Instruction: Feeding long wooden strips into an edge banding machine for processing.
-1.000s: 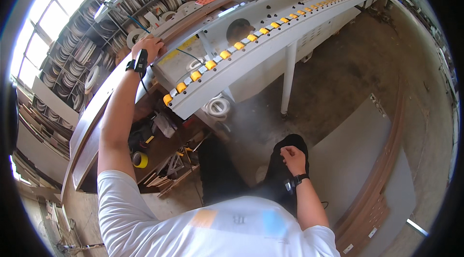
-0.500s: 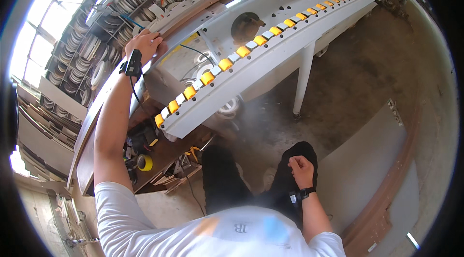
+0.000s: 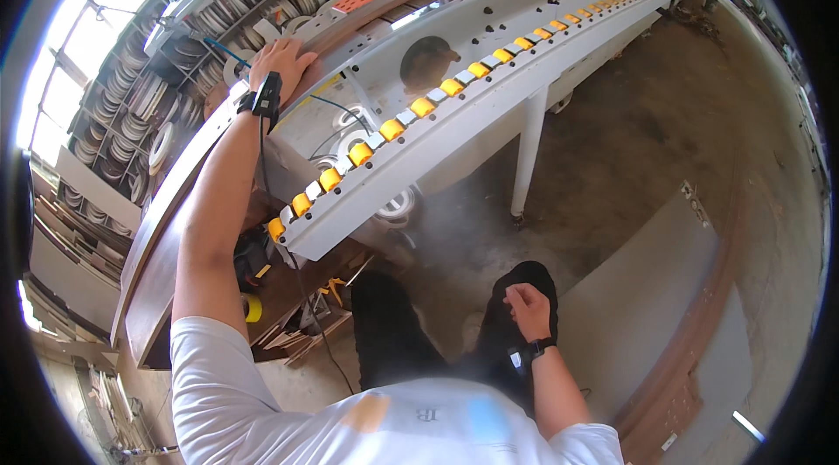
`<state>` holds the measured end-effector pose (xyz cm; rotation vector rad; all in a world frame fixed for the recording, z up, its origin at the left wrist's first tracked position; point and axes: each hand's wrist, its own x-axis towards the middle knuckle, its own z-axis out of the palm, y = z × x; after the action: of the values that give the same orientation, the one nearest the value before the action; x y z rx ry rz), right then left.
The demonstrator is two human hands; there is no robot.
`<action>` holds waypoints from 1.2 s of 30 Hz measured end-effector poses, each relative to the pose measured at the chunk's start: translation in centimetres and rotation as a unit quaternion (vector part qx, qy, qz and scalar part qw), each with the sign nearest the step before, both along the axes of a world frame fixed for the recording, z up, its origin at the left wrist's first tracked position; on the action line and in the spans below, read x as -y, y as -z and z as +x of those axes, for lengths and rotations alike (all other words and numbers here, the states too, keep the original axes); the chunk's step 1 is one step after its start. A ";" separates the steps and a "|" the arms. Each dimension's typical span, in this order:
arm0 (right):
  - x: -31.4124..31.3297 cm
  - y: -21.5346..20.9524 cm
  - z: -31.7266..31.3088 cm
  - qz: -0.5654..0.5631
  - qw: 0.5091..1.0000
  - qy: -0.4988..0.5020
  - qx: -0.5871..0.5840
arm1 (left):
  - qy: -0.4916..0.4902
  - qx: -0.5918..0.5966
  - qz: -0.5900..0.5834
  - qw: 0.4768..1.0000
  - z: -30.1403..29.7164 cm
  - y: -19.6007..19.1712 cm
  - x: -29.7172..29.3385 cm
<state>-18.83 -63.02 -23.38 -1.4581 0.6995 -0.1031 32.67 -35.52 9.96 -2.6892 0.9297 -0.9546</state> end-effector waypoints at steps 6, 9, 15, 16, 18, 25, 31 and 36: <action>0.4 0.5 -0.2 0.002 1.000 0.014 0.004 | -0.103 -0.160 -0.028 0.981 -1.8 -1.2 -7.0; 1.0 1.3 -0.6 0.012 0.999 0.031 0.019 | -0.118 -0.139 -0.007 0.983 -2.7 -1.4 -11.0; 0.3 1.9 -0.5 -0.004 1.000 0.014 0.016 | -0.160 -0.226 -0.069 0.958 -3.0 -1.3 -13.6; 0.1 2.0 -0.5 -0.018 1.000 0.005 0.015 | -0.162 -0.213 -0.060 0.962 -2.6 -1.4 -13.8; -0.5 1.6 -0.8 -0.046 0.999 -0.003 -0.001 | -0.155 -0.196 -0.057 0.967 -2.9 -1.4 -13.4; -0.3 0.7 -1.9 -0.066 0.997 0.025 -0.028 | -0.126 -0.195 -0.068 0.970 -3.2 -1.5 -11.3; -0.6 0.8 -1.2 -0.053 0.999 -0.005 -0.010 | -0.104 -0.191 -0.091 0.972 -2.7 -0.7 -15.3; 0.3 1.9 -2.0 -0.036 0.999 0.018 -0.014 | -0.105 -0.155 -0.077 0.979 -3.6 -1.1 -12.6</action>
<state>-20.84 -63.36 -25.23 -1.5180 0.7510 -0.1372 29.04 -22.88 11.05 -3.0513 0.6184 -0.5971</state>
